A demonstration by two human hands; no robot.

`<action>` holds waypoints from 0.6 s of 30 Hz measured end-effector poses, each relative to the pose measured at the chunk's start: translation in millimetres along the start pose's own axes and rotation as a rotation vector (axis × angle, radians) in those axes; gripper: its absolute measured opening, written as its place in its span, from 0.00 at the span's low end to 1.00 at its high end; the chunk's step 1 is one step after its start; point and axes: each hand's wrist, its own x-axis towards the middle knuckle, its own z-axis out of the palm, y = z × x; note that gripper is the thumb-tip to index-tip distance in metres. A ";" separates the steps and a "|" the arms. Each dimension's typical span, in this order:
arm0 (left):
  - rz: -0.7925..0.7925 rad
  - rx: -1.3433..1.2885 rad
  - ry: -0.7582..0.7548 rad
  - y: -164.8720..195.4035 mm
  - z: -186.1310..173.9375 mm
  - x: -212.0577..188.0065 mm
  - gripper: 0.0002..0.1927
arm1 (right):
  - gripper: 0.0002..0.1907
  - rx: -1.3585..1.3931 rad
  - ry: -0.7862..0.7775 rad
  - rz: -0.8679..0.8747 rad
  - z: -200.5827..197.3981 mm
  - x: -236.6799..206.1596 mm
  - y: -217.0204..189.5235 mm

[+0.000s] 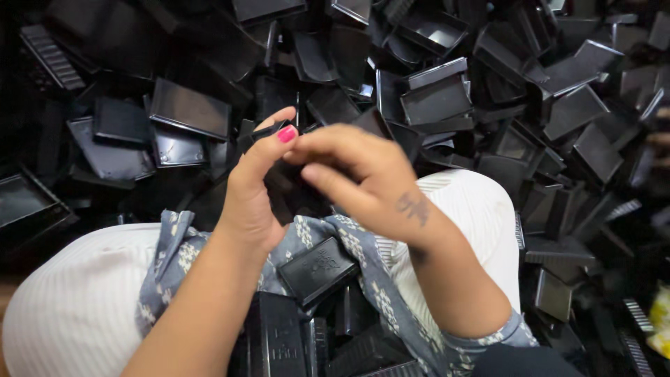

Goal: The person sits on the floor and repeatedly picks up two black plastic components from a large pile. They align and press the parts together to form a single unit, then place the assembled piece on their lap. The process is repeated continuously throughout the clip.

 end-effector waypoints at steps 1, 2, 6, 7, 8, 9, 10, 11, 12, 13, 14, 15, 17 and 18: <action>0.004 -0.003 -0.041 1.1 1.5 -2.2 0.33 | 0.13 0.128 0.032 0.004 -6.4 -0.9 -1.9; -0.034 -0.030 -0.047 1.3 3.3 -4.0 0.35 | 0.12 0.078 0.070 -0.029 -10.9 0.5 -1.8; -0.097 0.044 -0.088 -10.8 12.2 -8.3 0.45 | 0.15 -0.391 0.182 -0.140 -18.6 7.8 7.2; -0.093 0.114 -0.105 -14.1 13.0 -7.4 0.48 | 0.15 -0.348 0.170 -0.089 -17.9 9.3 10.7; -0.082 0.112 -0.109 -17.4 12.6 -6.0 0.48 | 0.15 -0.306 0.155 -0.038 -18.9 10.2 14.1; -0.072 0.109 -0.113 -20.6 11.6 -4.2 0.49 | 0.15 -0.379 0.171 -0.075 -22.3 10.9 16.9; -0.065 0.104 -0.116 -22.9 9.1 -2.7 0.49 | 0.14 -0.453 0.185 -0.110 -28.8 10.6 19.2; -0.076 0.109 -0.081 -23.9 5.9 -0.3 0.49 | 0.14 -0.527 0.198 -0.143 -37.8 9.7 21.1; -0.084 0.118 -0.046 -25.1 2.2 2.5 0.48 | 0.15 -0.657 0.264 -0.116 -52.2 6.4 23.2; -0.091 0.127 -0.011 -25.8 -1.8 4.0 0.48 | 0.16 -0.785 0.330 -0.088 -72.7 1.5 24.2; -0.073 0.140 0.034 -26.8 -5.8 4.4 0.46 | 0.19 -0.843 0.444 0.033 -94.4 -5.7 27.2; -0.058 0.155 0.077 -27.9 -9.7 4.7 0.44 | 0.19 -0.989 0.555 0.025 -113.4 -23.0 30.2; 0.010 0.282 0.162 -31.8 -14.6 8.2 0.42 | 0.23 -0.881 0.819 0.223 -150.2 -70.5 46.2; 0.067 0.390 0.203 -35.2 -16.2 10.0 0.41 | 0.24 -0.795 0.925 0.311 -168.7 -102.4 57.2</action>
